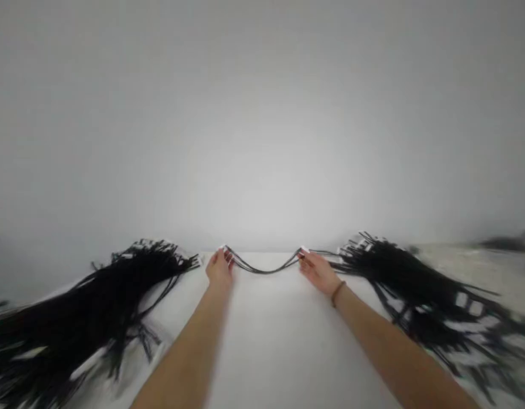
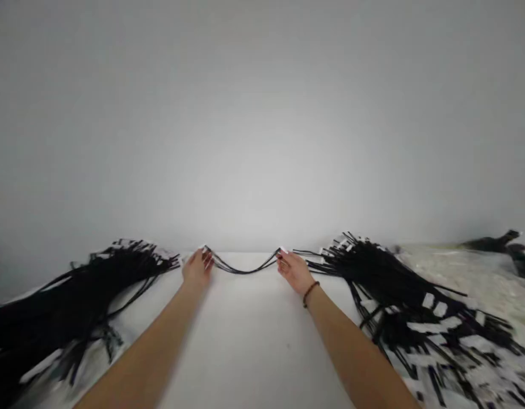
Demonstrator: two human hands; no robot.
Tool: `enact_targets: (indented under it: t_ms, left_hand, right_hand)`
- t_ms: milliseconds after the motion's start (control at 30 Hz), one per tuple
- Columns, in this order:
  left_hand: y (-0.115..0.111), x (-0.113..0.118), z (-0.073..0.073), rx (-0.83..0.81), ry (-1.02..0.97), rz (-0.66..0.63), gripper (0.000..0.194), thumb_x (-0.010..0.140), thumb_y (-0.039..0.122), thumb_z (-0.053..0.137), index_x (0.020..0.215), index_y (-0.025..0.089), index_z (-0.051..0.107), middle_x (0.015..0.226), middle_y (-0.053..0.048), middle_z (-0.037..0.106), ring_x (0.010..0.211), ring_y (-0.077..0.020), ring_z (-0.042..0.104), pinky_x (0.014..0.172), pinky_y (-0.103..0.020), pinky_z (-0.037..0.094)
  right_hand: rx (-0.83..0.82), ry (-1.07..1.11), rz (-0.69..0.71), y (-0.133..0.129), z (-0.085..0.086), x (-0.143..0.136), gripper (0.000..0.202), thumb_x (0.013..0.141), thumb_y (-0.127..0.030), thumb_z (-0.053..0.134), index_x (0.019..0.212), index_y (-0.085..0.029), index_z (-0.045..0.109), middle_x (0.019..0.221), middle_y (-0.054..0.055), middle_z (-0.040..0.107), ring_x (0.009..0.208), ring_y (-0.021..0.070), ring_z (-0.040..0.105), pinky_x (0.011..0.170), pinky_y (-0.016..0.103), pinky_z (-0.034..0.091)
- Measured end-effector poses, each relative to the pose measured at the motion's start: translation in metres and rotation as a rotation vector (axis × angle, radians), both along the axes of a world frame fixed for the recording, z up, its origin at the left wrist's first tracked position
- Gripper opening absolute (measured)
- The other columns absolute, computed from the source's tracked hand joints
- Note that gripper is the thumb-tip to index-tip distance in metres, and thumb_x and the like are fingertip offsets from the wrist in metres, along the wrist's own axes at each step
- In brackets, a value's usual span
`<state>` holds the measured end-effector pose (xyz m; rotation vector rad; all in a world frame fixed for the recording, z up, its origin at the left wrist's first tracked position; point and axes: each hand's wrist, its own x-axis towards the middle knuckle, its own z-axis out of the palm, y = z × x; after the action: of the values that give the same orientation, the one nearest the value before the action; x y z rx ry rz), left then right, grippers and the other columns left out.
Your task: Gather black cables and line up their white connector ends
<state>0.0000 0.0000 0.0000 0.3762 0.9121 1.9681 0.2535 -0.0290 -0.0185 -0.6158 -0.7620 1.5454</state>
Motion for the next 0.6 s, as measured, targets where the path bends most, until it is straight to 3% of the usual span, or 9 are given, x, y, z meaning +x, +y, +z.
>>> enact_targets:
  t_ms: [133,300,467,600]
  left_hand:
    - [0.001,0.002,-0.001,0.004,0.021,-0.074,0.007,0.062,0.015,0.056,0.067,0.014,0.052,0.064,0.0,0.055,0.054,-0.0072,0.052,0.055,-0.022,0.043]
    - [-0.002,0.003,-0.002,0.023,0.069,-0.17,0.005,0.06,0.016,0.053,0.064,0.012,0.052,0.057,0.001,0.053,0.05,-0.007,0.05,0.051,-0.021,0.042]
    - [-0.008,0.009,-0.004,0.028,0.197,-0.285,0.009,0.056,0.018,0.058,0.059,0.011,0.054,0.053,0.0,0.054,0.047,-0.0077,0.049,0.046,-0.02,0.038]
    - [-0.013,0.029,-0.009,0.08,0.319,-0.419,0.013,0.052,0.019,0.063,0.058,0.009,0.058,0.054,-0.003,0.057,0.051,-0.0093,0.051,0.05,-0.02,0.038]
  right_hand:
    - [-0.027,-0.006,-0.117,0.001,0.0,0.0,0.02,0.058,-0.027,0.067,0.072,-0.018,0.054,0.068,-0.001,0.061,0.057,0.0074,0.055,0.051,0.019,0.041]
    - [0.047,-0.164,-0.225,0.002,-0.002,-0.01,0.021,0.057,-0.03,0.066,0.068,-0.016,0.055,0.057,-0.002,0.055,0.049,0.0056,0.049,0.044,0.016,0.036]
    - [0.097,-0.366,-0.238,0.004,-0.004,-0.018,0.02,0.057,-0.03,0.064,0.065,-0.013,0.056,0.052,-0.002,0.053,0.042,0.0039,0.042,0.039,0.016,0.03]
    - [0.149,-0.447,-0.185,0.007,-0.005,-0.027,0.021,0.058,-0.032,0.062,0.066,-0.013,0.057,0.056,-0.001,0.056,0.044,0.0042,0.043,0.043,0.017,0.034]
